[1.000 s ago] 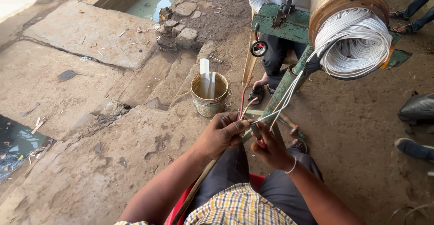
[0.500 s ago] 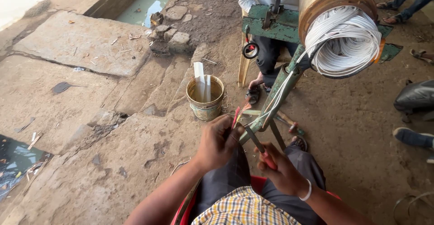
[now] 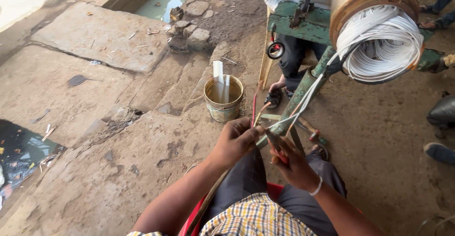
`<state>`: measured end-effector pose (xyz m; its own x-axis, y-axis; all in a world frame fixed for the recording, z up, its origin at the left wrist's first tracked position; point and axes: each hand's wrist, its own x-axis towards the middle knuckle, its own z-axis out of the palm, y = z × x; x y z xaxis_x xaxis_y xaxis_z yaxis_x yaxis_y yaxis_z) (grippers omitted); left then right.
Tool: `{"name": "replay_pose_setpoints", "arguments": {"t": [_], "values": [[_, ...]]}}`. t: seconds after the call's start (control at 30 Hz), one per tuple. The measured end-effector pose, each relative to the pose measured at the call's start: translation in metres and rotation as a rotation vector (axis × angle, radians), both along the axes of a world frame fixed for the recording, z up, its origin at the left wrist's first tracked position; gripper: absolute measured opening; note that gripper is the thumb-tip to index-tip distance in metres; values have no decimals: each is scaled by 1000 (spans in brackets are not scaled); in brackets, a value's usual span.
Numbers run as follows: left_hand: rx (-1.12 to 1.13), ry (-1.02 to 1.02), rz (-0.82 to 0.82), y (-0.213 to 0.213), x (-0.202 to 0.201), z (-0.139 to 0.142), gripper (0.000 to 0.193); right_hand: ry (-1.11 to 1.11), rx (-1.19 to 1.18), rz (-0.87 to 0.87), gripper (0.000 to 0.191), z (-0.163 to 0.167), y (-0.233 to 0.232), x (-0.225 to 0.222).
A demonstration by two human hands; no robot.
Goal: The person sits on a red plastic chair and strips insulation from the ends of red and white electrical wires using pliers, pulling the cut insulation off by hand and twisting the exposed wire ends. They work through several wire ends one at a time, holding the wires across their lap.
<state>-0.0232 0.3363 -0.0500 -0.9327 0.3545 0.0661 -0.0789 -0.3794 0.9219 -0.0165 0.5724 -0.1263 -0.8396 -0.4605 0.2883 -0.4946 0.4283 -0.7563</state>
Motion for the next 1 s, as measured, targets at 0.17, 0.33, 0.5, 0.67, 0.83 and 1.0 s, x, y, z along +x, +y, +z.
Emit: {"name": "replay_pose_setpoints", "arguments": {"t": [0.17,0.33,0.5,0.67,0.83,1.0], "values": [[117,-81,-60,1,2,9,19,130,-132,50,65,-12,-13,-22],[127,-106,-57,0,2,15,18,365,-68,35,63,-9,-18,-28],[-21,-1,-3,-2,4,20,20,197,-129,29,47,-7,-14,-22],[-567,561,325,-8,16,32,15,101,-209,116,46,-14,-4,-13],[-708,957,404,-4,19,35,11,94,-242,212,48,-26,7,-12],[-708,893,346,-8,16,27,8,45,-235,246,48,-24,23,-15]]}}
